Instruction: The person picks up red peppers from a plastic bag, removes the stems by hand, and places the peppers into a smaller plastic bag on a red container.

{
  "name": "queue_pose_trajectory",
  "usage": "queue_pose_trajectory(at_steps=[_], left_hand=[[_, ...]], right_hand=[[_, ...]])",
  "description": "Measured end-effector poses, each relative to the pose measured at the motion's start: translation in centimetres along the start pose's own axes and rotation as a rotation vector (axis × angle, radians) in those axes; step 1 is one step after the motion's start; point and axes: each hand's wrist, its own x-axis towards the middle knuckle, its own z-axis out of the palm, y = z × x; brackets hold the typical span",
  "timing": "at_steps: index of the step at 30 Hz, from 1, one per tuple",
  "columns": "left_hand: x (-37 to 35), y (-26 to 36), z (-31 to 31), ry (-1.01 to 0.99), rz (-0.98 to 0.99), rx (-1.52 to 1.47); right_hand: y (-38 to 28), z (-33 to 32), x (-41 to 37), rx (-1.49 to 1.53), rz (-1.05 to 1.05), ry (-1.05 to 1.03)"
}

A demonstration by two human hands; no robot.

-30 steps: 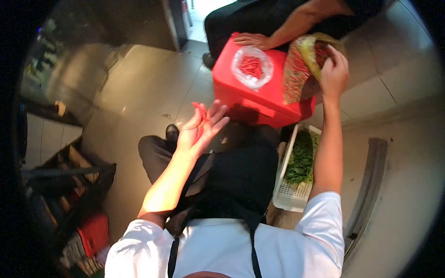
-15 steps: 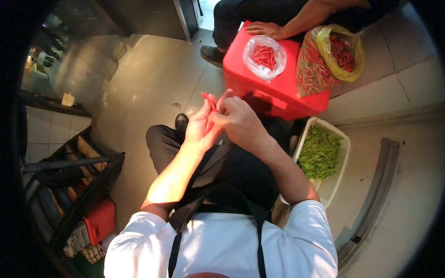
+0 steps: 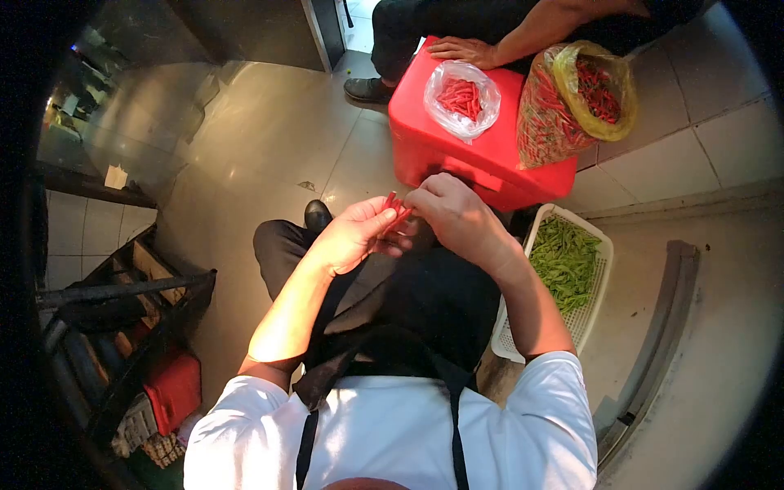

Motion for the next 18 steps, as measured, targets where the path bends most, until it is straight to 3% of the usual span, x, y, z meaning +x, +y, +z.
queue_pose_trajectory(at_steps=[8,18], left_hand=[[-0.3,0.4,0.7,0.063,0.064,0.228],[0.4,0.4,0.2,0.013,0.031,0.354]], right_hand=[[0.7,0.5,-0.4,-0.039,-0.003,-0.017],[1.2,0.5,-1.6,0.188,0.204,-0.044]])
